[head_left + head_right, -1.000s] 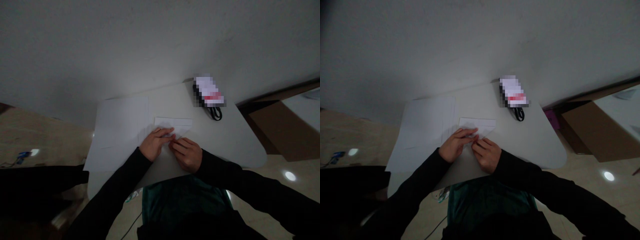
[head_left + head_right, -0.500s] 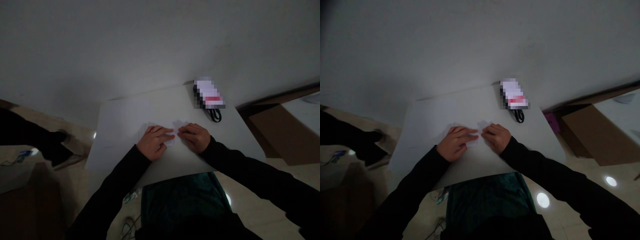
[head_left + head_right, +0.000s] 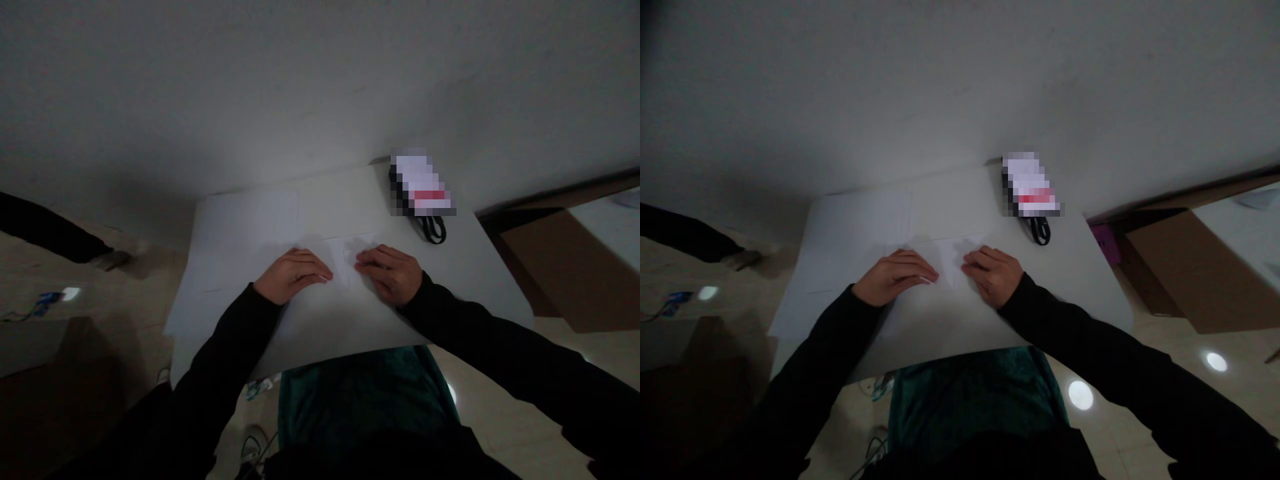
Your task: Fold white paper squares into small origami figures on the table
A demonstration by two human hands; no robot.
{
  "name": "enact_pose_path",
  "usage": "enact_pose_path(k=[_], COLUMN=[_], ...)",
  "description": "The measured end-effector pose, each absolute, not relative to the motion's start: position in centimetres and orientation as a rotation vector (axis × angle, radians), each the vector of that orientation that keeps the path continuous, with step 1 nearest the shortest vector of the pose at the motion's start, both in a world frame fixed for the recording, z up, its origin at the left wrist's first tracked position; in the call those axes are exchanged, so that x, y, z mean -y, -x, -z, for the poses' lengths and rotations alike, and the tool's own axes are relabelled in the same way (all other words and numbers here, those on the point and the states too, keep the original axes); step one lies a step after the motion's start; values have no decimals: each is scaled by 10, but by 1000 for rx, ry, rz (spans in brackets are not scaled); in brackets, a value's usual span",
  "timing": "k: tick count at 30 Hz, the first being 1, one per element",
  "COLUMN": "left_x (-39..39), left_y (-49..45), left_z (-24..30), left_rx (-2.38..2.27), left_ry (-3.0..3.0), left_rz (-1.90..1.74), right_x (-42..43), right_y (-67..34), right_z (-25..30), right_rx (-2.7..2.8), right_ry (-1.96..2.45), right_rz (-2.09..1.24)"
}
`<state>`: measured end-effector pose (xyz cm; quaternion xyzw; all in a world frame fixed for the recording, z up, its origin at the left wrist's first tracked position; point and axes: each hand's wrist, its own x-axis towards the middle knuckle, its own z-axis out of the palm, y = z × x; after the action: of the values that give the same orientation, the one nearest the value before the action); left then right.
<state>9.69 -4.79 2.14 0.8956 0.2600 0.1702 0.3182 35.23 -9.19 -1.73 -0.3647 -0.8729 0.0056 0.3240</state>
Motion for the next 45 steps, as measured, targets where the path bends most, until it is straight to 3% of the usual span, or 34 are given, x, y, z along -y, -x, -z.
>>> enact_pose_path(k=[15,26,32,37,45], left_x=[35,51,74,99,129], left_y=[-131,-116,-113,-120,-138], left_z=[-10,-21,-15,-9,-7], left_rx=[-1150,-974,-1089,-1080,-1364], left_ry=[-2211,-2405,-2641,-2675,-2482], left_rz=[-646,-568,-596,-727,-809], right_x=[91,79,75,79,87], right_y=[-352,-353,-361,-372,-373], right_z=[15,16,5,8,11], right_rx=[2291,2141,2138,2207,2144], right_ry=[844,1247,920,708,785], right_rz=[2,-439,-709,-645,-707])
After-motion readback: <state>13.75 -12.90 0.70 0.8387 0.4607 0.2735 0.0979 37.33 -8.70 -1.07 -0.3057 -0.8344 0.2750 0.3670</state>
